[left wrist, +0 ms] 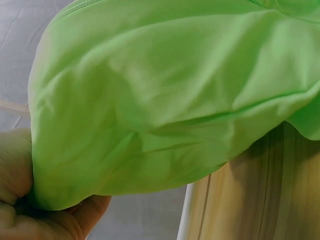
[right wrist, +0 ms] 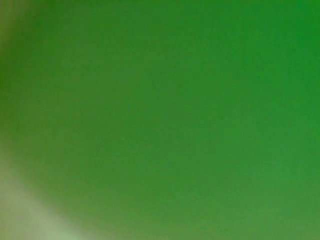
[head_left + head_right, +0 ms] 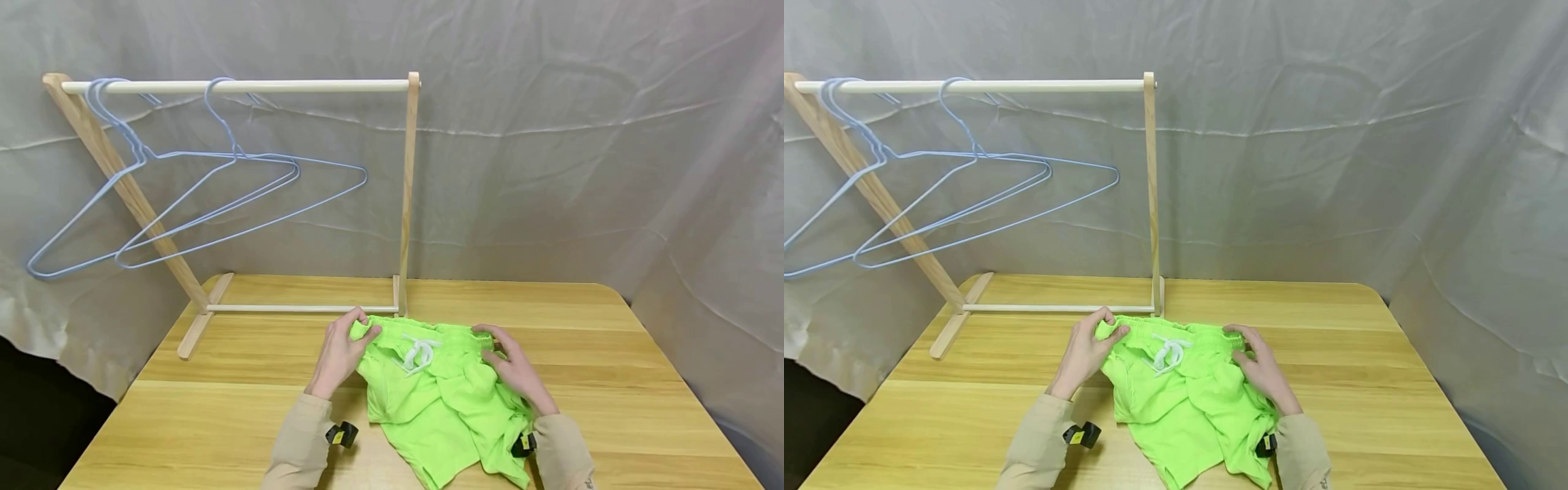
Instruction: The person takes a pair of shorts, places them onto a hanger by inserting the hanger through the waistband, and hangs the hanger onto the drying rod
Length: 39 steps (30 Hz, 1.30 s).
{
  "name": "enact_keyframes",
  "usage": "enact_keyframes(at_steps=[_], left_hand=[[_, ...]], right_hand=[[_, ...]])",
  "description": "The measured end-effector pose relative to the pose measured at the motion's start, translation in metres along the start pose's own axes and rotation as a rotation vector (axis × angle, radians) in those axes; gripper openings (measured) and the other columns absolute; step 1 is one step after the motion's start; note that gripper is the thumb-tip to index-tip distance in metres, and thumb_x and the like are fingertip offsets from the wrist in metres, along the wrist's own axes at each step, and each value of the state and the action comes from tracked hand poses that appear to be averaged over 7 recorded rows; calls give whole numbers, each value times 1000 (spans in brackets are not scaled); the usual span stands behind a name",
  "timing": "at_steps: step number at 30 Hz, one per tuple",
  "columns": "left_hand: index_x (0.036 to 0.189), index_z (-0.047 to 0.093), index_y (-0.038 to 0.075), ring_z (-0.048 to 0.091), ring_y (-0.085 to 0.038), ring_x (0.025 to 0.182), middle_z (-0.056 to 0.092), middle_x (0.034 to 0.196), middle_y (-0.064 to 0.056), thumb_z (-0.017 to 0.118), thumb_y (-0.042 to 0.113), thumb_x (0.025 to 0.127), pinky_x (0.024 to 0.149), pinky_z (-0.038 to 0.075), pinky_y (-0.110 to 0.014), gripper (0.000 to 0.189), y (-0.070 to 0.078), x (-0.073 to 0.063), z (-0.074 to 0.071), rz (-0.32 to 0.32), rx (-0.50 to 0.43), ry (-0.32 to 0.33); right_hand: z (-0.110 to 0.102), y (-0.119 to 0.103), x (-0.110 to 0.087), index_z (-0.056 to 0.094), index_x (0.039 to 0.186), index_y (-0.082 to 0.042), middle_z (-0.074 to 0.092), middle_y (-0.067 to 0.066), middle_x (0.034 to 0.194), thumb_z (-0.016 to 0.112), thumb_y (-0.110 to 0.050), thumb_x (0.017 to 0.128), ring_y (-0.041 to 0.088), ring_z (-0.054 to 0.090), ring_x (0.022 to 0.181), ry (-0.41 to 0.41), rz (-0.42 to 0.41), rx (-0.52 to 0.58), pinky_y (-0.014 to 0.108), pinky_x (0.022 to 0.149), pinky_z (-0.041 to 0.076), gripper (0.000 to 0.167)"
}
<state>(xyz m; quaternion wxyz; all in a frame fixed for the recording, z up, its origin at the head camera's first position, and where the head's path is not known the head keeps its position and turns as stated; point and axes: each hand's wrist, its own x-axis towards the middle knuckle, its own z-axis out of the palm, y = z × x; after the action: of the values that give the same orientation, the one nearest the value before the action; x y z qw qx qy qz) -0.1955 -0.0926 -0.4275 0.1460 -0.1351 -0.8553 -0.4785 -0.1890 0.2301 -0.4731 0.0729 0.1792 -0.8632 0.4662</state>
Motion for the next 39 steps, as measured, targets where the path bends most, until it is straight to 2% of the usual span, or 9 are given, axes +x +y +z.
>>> enact_keyframes(at_steps=[4,8,13,17,22,24,27,34,39], left_hand=[[87,52,9,22,-4,54,30,65,5,75,13,89,63,32,-21,24,0,0,0,-14,-12,-7],[101,53,9,22,-3,48,28,60,7,73,14,91,56,33,-19,23,0,0,-1,-53,-47,-26],[117,54,7,21,-1,44,26,55,8,73,14,91,52,32,-20,32,-1,0,-2,-72,-76,-38],[116,56,6,21,1,43,29,56,7,74,13,90,53,33,-20,32,0,-1,-3,-57,-77,-33],[114,60,8,21,0,44,64,74,-10,77,14,88,65,37,-26,32,1,-1,-4,-60,-54,-2],[114,63,8,23,-2,47,71,88,-16,78,14,86,72,40,-30,33,2,-1,-5,-62,-25,1],[116,66,6,30,-5,52,68,82,-15,79,16,86,82,46,-37,35,1,-3,-10,-88,30,-26],[98,69,2,46,-10,63,58,74,-7,73,13,91,62,44,-23,13,0,-2,-28,-152,5,-102],[94,70,-1,57,-18,76,68,88,-15,72,11,92,71,45,-24,13,13,15,-48,-16,41,41]], right_hand=[[0,-1,0,57,136,-2,60,19,137,59,-4,99,4,52,122,12,-11,-17,26,98,46,37],[0,-3,-1,61,131,-1,62,22,134,62,-7,98,28,59,120,11,31,-25,39,98,50,34],[-3,-7,-2,66,127,-2,59,26,136,66,-17,97,48,58,120,-1,190,-44,62,100,49,33],[-2,-8,-1,68,124,-1,64,23,131,72,-24,94,34,65,108,-12,256,-103,50,94,54,38],[-2,-6,1,69,118,3,71,20,113,77,-26,89,10,58,75,-19,271,-131,24,67,51,42],[-3,-6,1,70,115,4,72,18,101,77,-25,89,9,53,67,-16,269,-129,23,61,47,40],[-5,-6,1,73,108,2,68,10,84,78,-25,88,6,45,59,-16,263,-123,22,56,42,34],[-19,-20,9,68,85,-2,43,-2,61,75,-21,91,3,35,52,-18,182,-117,22,51,35,21],[-37,-57,36,70,86,3,57,7,65,75,-7,88,-2,39,58,153,-88,-206,16,52,37,12]])
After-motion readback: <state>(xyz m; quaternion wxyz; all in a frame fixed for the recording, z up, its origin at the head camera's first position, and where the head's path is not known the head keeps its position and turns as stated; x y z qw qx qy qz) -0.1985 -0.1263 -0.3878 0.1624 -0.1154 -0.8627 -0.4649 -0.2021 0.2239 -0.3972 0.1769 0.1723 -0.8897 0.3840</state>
